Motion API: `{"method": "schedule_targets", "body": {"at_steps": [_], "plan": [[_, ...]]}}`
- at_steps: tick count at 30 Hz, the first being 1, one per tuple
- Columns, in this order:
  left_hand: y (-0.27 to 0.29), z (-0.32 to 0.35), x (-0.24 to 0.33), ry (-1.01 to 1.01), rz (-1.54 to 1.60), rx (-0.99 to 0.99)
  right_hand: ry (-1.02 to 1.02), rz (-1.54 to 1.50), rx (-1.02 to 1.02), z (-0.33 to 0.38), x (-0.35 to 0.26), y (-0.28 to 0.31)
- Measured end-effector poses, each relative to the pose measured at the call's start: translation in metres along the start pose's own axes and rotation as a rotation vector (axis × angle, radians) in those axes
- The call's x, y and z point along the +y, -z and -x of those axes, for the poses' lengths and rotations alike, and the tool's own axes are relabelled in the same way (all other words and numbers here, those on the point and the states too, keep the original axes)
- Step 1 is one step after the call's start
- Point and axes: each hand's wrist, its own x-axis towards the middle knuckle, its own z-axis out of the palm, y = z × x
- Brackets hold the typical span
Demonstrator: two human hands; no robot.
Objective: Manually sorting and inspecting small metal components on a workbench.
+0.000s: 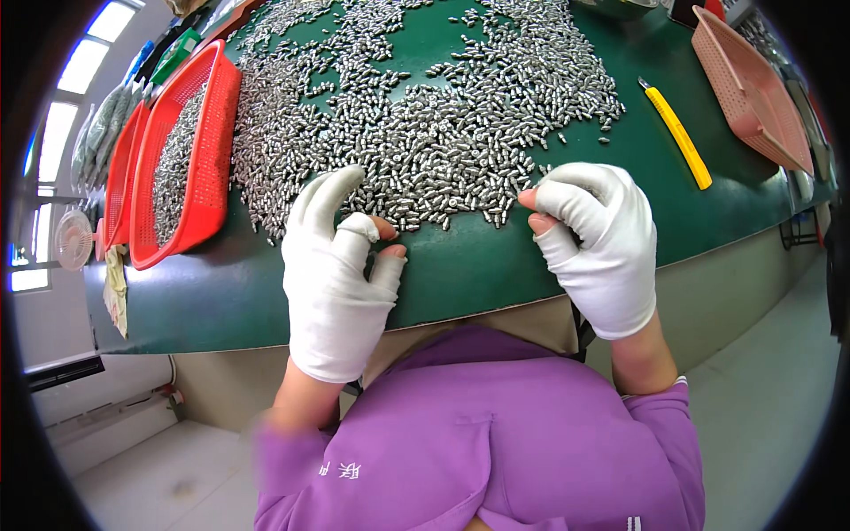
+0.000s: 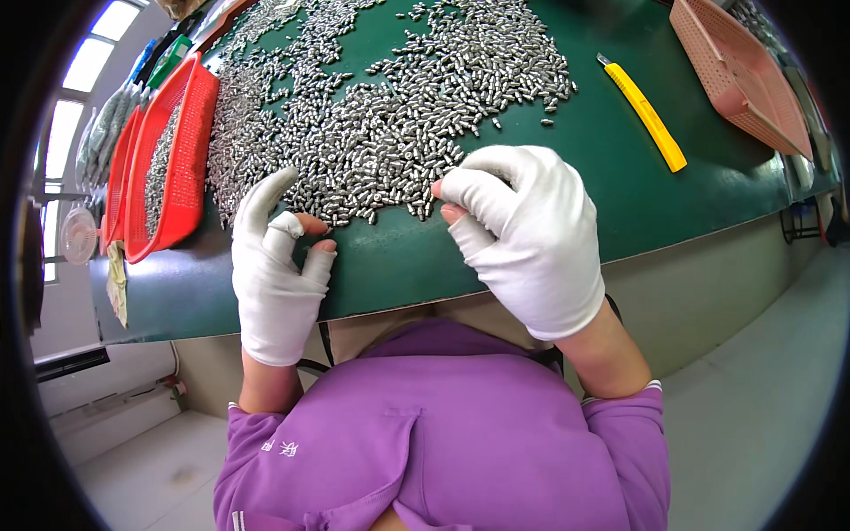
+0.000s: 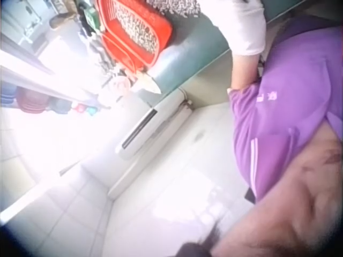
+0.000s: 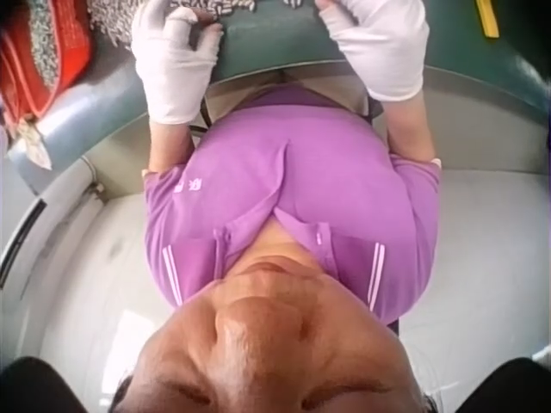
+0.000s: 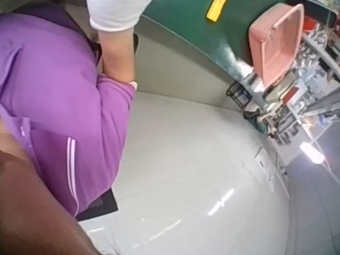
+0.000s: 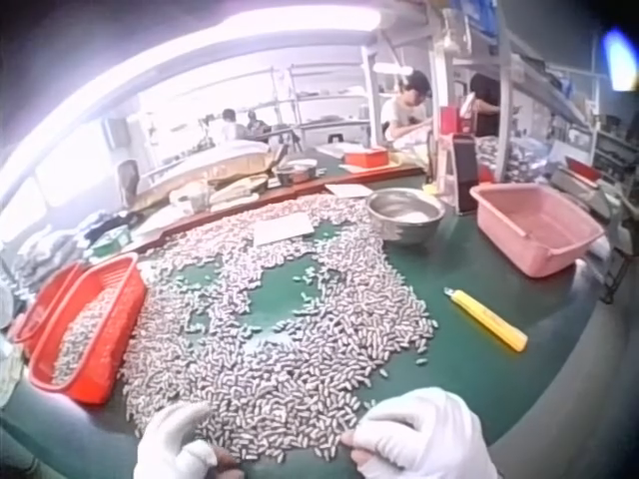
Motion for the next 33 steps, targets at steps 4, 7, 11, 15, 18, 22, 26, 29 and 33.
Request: {"method": "schedule_targets", "body": {"at_steps": [4, 7, 11, 15, 18, 22, 26, 29, 33], "plan": [[-0.002, -0.003, -0.002, -0.036, 0.01, -0.022, 0.0, -0.002, 0.001, 0.0, 0.001, 0.0], [0.001, -0.001, -0.001, -0.105, 0.06, -0.071, -0.007, -0.017, -0.008, 0.0, 0.0, 0.001], [-0.001, 0.003, -0.002, -0.14, 0.165, -0.082, -0.017, -0.039, 0.024, -0.001, 0.0, 0.004], [0.002, 0.008, 0.0, -0.021, 0.178, 0.014, -0.059, 0.226, 0.184, -0.008, 0.013, 0.026], [0.003, 0.006, 0.003, -0.013, 0.076, 0.005, -0.361, 0.553, 0.271, -0.011, 0.04, 0.046], [-0.001, 0.003, 0.009, -0.034, 0.019, -0.04, -0.489, 0.681, 0.086, 0.0, 0.087, 0.057], [-0.001, 0.004, 0.006, -0.034, 0.065, -0.043, -0.618, 0.676, 0.006, 0.0, 0.086, 0.062], [0.004, 0.007, 0.005, -0.053, 0.098, -0.062, -0.632, 0.719, 0.001, 0.002, 0.09, 0.063], [0.007, 0.013, 0.005, -0.017, 0.094, -0.074, -0.612, 0.305, 0.27, 0.014, 0.058, 0.057]]}}
